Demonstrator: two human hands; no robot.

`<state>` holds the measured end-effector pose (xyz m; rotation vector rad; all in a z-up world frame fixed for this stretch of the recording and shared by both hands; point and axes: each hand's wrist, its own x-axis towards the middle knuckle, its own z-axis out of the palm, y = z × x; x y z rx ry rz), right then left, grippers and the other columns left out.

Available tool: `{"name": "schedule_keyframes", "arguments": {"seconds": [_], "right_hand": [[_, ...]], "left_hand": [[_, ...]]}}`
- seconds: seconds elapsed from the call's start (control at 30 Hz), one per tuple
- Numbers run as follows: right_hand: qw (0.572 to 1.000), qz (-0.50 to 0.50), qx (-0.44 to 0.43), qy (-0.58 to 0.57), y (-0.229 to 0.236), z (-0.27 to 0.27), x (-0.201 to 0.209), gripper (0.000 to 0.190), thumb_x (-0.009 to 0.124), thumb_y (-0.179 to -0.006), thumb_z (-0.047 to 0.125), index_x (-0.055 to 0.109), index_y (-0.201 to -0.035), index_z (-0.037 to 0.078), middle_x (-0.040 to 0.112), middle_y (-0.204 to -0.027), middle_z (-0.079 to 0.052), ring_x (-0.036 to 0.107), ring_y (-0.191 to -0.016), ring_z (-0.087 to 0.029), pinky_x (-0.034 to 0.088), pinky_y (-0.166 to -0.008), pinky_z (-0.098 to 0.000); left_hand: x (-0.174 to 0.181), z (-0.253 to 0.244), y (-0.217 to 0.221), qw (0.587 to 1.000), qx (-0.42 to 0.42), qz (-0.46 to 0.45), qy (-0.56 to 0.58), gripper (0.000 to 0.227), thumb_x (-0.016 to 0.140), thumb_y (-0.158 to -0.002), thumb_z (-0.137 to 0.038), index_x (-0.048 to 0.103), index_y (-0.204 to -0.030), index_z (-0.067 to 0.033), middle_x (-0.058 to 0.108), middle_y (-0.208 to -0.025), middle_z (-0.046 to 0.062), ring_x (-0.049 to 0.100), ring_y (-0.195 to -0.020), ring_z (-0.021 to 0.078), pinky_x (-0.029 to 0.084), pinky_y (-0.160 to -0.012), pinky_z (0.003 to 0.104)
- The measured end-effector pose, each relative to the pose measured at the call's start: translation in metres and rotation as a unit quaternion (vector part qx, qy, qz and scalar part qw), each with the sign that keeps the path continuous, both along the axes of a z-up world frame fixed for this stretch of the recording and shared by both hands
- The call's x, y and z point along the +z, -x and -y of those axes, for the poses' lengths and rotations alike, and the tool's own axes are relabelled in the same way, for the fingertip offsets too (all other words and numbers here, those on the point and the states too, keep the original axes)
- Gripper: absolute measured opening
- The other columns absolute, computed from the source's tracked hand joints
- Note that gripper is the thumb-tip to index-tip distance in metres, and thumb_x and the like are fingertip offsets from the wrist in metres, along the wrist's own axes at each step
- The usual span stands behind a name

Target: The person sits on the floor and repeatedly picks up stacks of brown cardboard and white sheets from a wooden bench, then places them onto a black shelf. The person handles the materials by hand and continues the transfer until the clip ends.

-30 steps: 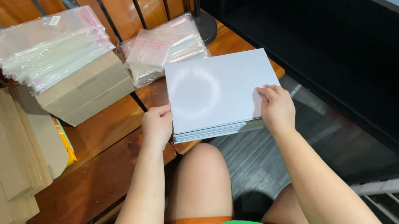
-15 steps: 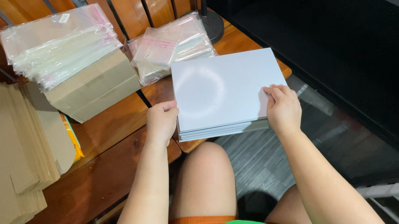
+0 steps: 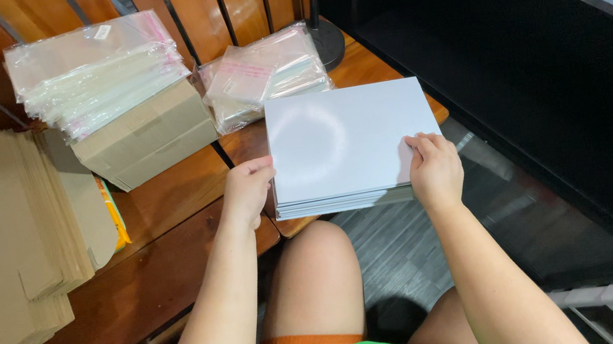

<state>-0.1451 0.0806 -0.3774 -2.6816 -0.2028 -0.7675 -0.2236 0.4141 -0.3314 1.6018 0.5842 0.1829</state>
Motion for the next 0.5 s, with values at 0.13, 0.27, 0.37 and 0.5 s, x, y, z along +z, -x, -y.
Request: {"name": "schedule_keyframes", "arguments": {"seconds": [0.13,0.27,0.37,0.5], "right_hand": [[1.000,-0.014,-0.003,-0.004,0.004,-0.001,0.004,0.022,0.062,-0.103,0.018,0.077,-0.118,0.025,0.069,-0.121,0.001,0.065,-0.122,-0.025,0.054,-0.101,-0.0386],[1.000,-0.013,-0.002,0.000,0.002,-0.001,0.002,0.022,0.062,-0.104,0.019,0.076,-0.118,0.025,0.069,-0.122,0.001,0.065,-0.122,-0.026,0.054,-0.101,-0.0392],[1.000,-0.021,0.002,-0.006,0.002,-0.001,0.006,0.022,0.060,-0.105,0.018,0.076,-0.119,0.024,0.068,-0.122,0.000,0.065,-0.121,-0.027,0.054,-0.101,-0.0394],[0.999,-0.033,0.002,-0.006,0.009,-0.003,0.010,0.022,0.059,-0.105,0.018,0.076,-0.119,0.024,0.068,-0.122,-0.001,0.064,-0.122,-0.027,0.054,-0.102,-0.0396]], "left_hand": [[-0.003,-0.004,-0.003,1.000,-0.005,-0.010,-0.021,0.044,0.072,-0.083,-0.014,0.074,-0.125,-0.0043,0.075,-0.115,0.016,0.071,-0.100,0.0208,0.057,-0.090,0.038],[-0.002,-0.007,-0.004,0.999,-0.004,-0.016,-0.033,0.043,0.071,-0.080,-0.015,0.076,-0.123,-0.0069,0.075,-0.113,0.014,0.071,-0.102,0.0201,0.057,-0.089,0.037],[0.008,-0.006,-0.006,1.000,-0.003,-0.005,-0.020,0.040,0.071,-0.081,-0.013,0.078,-0.120,-0.0082,0.075,-0.110,0.012,0.070,-0.098,0.0180,0.059,-0.085,0.034],[0.022,0.000,-0.010,0.999,0.014,0.019,0.046,0.034,0.071,-0.082,-0.008,0.078,-0.115,-0.0044,0.075,-0.109,0.016,0.071,-0.096,0.0184,0.061,-0.080,0.029]]}}
